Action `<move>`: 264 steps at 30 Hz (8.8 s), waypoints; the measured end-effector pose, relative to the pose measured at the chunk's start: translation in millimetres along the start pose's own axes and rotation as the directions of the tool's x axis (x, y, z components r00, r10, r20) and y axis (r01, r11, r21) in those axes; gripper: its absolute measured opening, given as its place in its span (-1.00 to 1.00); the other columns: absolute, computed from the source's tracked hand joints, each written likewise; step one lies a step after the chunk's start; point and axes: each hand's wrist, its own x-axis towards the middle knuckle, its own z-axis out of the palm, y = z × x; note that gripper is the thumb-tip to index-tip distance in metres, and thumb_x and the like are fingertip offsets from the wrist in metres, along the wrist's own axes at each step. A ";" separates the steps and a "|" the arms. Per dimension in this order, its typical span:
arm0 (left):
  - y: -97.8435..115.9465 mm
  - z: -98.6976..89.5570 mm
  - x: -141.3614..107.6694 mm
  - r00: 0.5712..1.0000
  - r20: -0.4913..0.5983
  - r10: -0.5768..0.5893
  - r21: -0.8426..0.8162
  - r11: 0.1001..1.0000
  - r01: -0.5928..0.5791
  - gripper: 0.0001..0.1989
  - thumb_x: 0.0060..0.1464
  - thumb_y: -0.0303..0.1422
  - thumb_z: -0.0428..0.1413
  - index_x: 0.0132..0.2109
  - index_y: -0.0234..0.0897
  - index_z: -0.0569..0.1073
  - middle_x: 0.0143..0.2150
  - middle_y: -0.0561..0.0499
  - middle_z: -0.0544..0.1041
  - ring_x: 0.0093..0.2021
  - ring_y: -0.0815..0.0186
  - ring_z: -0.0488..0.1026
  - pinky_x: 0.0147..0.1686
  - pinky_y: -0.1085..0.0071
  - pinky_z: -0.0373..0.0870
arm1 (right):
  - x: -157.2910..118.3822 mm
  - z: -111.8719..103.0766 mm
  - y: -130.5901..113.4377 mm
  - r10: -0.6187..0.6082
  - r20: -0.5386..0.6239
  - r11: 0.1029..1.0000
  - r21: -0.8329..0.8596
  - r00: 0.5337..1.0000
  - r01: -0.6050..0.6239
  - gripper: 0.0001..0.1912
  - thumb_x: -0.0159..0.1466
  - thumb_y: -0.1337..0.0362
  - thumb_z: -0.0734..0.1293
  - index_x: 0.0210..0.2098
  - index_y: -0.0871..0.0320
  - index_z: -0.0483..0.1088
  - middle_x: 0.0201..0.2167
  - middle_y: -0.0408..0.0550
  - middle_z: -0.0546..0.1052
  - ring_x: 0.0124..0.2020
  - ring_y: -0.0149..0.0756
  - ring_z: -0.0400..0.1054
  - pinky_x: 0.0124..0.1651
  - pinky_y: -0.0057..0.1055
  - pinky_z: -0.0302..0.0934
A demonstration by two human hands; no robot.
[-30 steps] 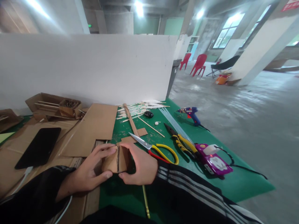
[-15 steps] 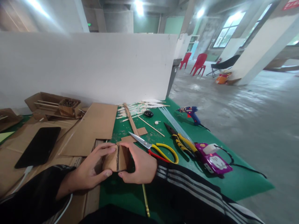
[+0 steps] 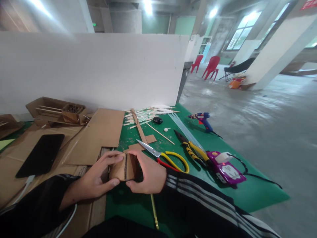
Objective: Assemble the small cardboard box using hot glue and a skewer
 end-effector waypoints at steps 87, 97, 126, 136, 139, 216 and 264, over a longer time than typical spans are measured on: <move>6.2 -0.4 5.2 0.999 -0.028 -0.034 -0.240 0.970 0.026 -0.57 0.31 -0.36 0.06 0.26 -0.06 0.21 0.20 -0.15 0.23 0.28 0.05 0.18 0.29 0.05 0.12 | 2.9 -7.5 6.5 0.076 0.106 0.997 0.005 0.991 -0.077 -0.04 0.08 -0.08 0.50 0.32 0.19 0.11 0.24 0.21 0.34 0.23 0.05 0.29 0.26 -0.02 0.20; 4.5 -0.9 4.2 0.999 -0.033 -0.039 -0.260 0.965 0.029 -0.59 0.30 -0.34 0.06 0.24 -0.09 0.23 0.19 -0.17 0.21 0.27 0.01 0.18 0.28 0.02 0.13 | 3.1 -8.4 4.2 0.063 0.116 0.998 0.014 0.991 -0.065 -0.06 0.10 -0.06 0.49 0.32 0.18 0.10 0.24 0.21 0.34 0.22 0.04 0.29 0.26 -0.03 0.20; 0.1 7.5 1.3 0.996 -0.070 -0.047 -0.306 0.952 0.023 -0.45 0.20 -0.33 0.19 0.29 -0.11 0.23 0.32 -0.23 0.18 0.33 -0.07 0.17 0.31 -0.05 0.14 | 2.3 -8.7 1.4 0.034 0.088 0.998 0.056 0.996 -0.039 -0.07 0.09 -0.01 0.52 0.31 0.16 0.13 0.26 0.19 0.33 0.25 0.03 0.26 0.28 -0.04 0.15; 0.2 5.8 1.6 0.996 -0.087 -0.033 -0.205 0.979 0.015 -0.45 0.18 -0.34 0.22 0.27 -0.07 0.27 0.28 -0.20 0.24 0.31 -0.03 0.21 0.30 0.01 0.16 | 2.7 -8.4 3.9 0.043 0.098 0.998 0.041 0.994 -0.047 -0.06 0.09 -0.01 0.51 0.32 0.16 0.11 0.27 0.21 0.31 0.26 0.05 0.24 0.29 -0.03 0.14; -0.8 6.1 2.2 0.996 -0.086 -0.037 -0.199 0.980 0.019 -0.45 0.17 -0.34 0.22 0.27 -0.08 0.27 0.28 -0.20 0.24 0.30 -0.03 0.23 0.29 0.02 0.18 | 2.8 -8.5 5.3 0.042 0.102 0.998 0.034 0.994 -0.045 -0.05 0.08 -0.02 0.51 0.32 0.17 0.11 0.27 0.21 0.31 0.27 0.05 0.24 0.29 -0.03 0.15; 6.4 9.8 2.5 0.987 -0.163 0.007 -0.151 0.988 -0.032 -0.44 0.10 -0.40 0.23 0.21 -0.08 0.25 0.22 -0.17 0.26 0.26 0.00 0.25 0.23 0.04 0.24 | -0.4 -4.1 -1.0 -0.039 0.050 0.994 -0.098 0.998 0.044 -0.02 0.15 -0.04 0.47 0.40 0.20 0.04 0.31 0.19 0.27 0.33 -0.03 0.17 0.35 -0.13 0.10; 19.9 9.4 5.5 0.988 -0.097 -0.120 -0.309 0.947 0.085 -0.58 0.19 -0.37 0.19 0.13 -0.09 0.25 0.22 -0.17 0.23 0.30 -0.01 0.19 0.28 -0.01 0.16 | 1.1 -6.3 0.2 -0.033 0.051 0.998 -0.059 0.998 0.036 -0.02 0.12 -0.09 0.48 0.38 0.13 0.09 0.28 0.17 0.31 0.30 0.00 0.21 0.32 -0.08 0.14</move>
